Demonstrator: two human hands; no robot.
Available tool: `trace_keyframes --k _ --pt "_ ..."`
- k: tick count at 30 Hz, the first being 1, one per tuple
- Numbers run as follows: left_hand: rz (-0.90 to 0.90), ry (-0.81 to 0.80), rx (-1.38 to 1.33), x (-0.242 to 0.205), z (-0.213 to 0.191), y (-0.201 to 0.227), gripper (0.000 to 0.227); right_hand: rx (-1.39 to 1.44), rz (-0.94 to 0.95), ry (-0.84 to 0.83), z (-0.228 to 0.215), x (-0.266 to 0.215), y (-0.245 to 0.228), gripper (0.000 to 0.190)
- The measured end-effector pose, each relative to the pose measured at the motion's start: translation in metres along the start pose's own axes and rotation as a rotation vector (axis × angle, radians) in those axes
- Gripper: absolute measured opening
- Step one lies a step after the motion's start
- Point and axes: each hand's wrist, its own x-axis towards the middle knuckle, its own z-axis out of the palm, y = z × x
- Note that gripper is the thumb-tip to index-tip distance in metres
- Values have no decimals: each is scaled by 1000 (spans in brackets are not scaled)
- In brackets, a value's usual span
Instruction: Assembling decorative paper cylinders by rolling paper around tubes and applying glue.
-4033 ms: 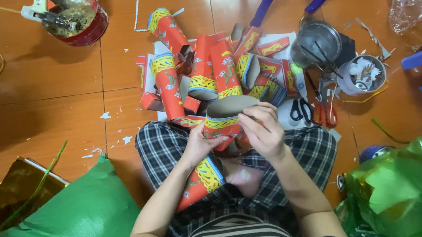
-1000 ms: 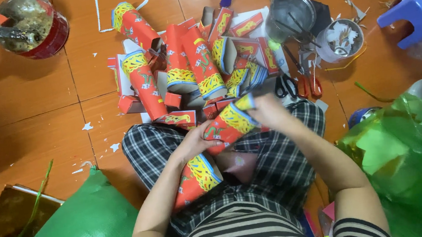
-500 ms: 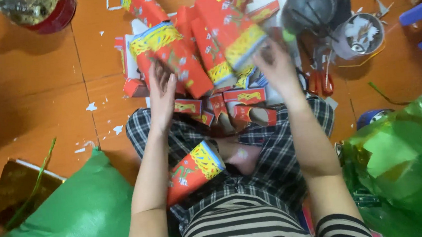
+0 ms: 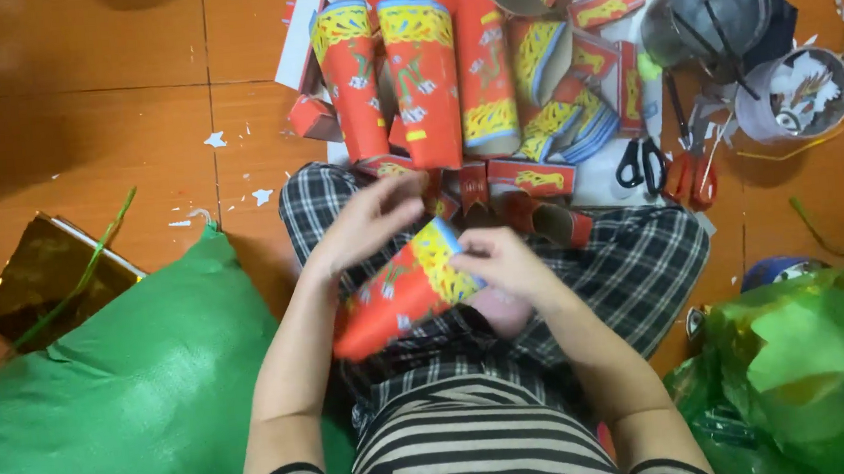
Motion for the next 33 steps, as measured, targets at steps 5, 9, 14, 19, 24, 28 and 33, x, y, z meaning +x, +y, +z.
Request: trace_keyframes --k 5,9,14,19,24,28,33 --pt "-155 -312 301 -18 -7 51 101 -40 50 57 -11 0 -55 1" --pt "-236 -291 309 -19 -4 63 116 -18 75 99 -12 -8 -73 3" --pt "-170 -268 300 -20 2 44 114 37 22 74 -17 -6 -60 9" --pt "-128 -257 297 -20 4 33 115 135 -30 38 -19 -2 -54 18" --pt "-121 -242 257 -21 4 29 116 193 -45 17 -18 4 -38 19" --pt "-123 -239 267 -21 4 32 116 188 33 46 -17 9 -29 17" --pt "-103 -275 333 -23 14 10 113 -52 17 9 -12 19 7 15"
